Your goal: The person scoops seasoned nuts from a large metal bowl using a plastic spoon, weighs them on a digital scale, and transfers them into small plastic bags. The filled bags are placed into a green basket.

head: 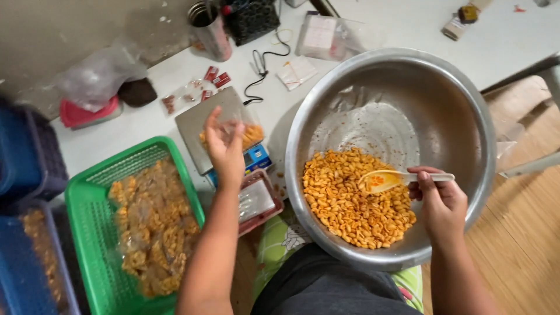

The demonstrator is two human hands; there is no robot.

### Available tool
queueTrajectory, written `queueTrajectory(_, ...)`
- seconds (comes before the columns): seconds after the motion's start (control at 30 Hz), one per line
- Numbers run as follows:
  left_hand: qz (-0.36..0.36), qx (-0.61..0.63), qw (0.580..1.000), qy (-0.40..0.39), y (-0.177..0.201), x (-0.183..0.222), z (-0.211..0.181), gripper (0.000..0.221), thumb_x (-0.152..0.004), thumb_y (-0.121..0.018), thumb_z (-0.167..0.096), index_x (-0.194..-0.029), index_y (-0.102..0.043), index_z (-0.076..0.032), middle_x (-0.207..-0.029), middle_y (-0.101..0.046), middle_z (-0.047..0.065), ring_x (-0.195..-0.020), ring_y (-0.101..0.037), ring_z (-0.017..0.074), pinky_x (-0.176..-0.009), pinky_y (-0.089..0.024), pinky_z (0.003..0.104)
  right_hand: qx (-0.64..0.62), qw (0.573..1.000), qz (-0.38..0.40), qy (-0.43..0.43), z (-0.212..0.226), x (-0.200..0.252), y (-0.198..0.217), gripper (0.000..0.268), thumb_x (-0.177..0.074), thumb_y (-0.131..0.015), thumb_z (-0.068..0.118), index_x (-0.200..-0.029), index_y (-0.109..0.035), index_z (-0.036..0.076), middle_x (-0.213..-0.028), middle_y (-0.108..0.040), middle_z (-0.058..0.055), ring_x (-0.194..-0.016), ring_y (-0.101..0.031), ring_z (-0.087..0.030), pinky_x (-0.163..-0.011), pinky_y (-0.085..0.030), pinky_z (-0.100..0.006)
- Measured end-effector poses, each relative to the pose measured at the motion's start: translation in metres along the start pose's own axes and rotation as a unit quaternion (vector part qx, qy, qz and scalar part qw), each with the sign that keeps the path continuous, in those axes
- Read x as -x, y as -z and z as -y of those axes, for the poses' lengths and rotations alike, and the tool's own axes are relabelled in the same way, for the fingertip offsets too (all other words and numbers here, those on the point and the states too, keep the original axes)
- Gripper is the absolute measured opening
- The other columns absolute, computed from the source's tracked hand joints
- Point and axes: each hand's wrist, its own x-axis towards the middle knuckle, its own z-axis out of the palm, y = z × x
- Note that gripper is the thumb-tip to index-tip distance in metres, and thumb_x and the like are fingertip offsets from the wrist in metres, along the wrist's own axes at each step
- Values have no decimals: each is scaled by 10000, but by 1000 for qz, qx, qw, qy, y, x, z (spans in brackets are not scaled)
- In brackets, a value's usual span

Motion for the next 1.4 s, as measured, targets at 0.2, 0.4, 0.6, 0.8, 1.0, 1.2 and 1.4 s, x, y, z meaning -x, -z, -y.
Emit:
queueTrajectory(0.2, 276, 468, 816, 195, -38, 61, -63, 116, -1028, -614, -204, -1103, -646, -122, -1103, -659, 68, -1068, -615, 270, -977, -549, 454, 25, 997, -11, 69, 16, 0, -1, 198, -1144, -561, 133, -1149, -710, 2, -853, -641, -80, -730, -582, -120, -712, -484, -230)
queueTrajectory(0.4, 493, 53, 813, 305, -65, 124, -81, 546, -932, -660, -29, -1423, -528, -229, -1412, -594, 151, -1083, -686, 252, -835, -666, 298, 64, 990, 3, 126, 46, 6, 1, 208, -1138, -565, 135, -1162, -709, -13, -824, -650, -90, -717, -603, -132, -702, -489, -242)
queueTrajectory(0.6, 516, -29, 816, 260, -72, 132, -78, 551, -880, -678, -215, -1401, -498, -223, -1546, -503, 70, -1277, -501, 268, -954, -459, 465, 78, 977, -6, 200, 46, 8, 3, 181, -1152, -554, 65, -1188, -695, -42, -889, -662, -105, -754, -614, -143, -741, -514, -243)
queueTrajectory(0.8, 324, 353, 830, 286, -39, 87, 61, 314, -1064, -458, -271, -1141, -691, -75, -1327, -639, 150, -1132, -663, 330, -871, -592, 483, 94, 986, -25, 139, 11, 2, 15, 138, -1241, -588, 71, -1270, -704, 2, -958, -667, -97, -840, -613, -126, -818, -479, -228)
queueTrajectory(1.0, -3, -231, 972, -39, 53, -59, 77, 151, -996, -590, -265, -1036, -718, -195, -1049, -764, 13, -956, -726, 197, -821, -574, 339, 65, 990, -22, 122, -17, 2, 27, 139, -1306, -583, 59, -1317, -677, -43, -1028, -661, -138, -870, -607, -147, -833, -496, -232)
queueTrajectory(1.2, 68, -491, 861, -112, 76, -35, 93, 292, -933, -706, -368, -1085, -708, -118, -1494, -533, 127, -1479, -345, 380, -1222, -234, 586, 59, 990, -28, 124, -14, 3, 26, 129, -1319, -589, 37, -1319, -661, -70, -1128, -676, -159, -893, -606, -159, -853, -520, -243)
queueTrajectory(1.4, -52, -248, 954, -157, 48, -4, 57, 58, -1011, -624, -155, -1045, -620, -109, -1211, -699, 105, -1209, -632, 295, -1067, -492, 406, 39, 993, -29, 111, -19, 1, 26, 138, -1319, -586, 53, -1334, -664, -61, -1068, -657, -154, -881, -594, -150, -834, -493, -226)
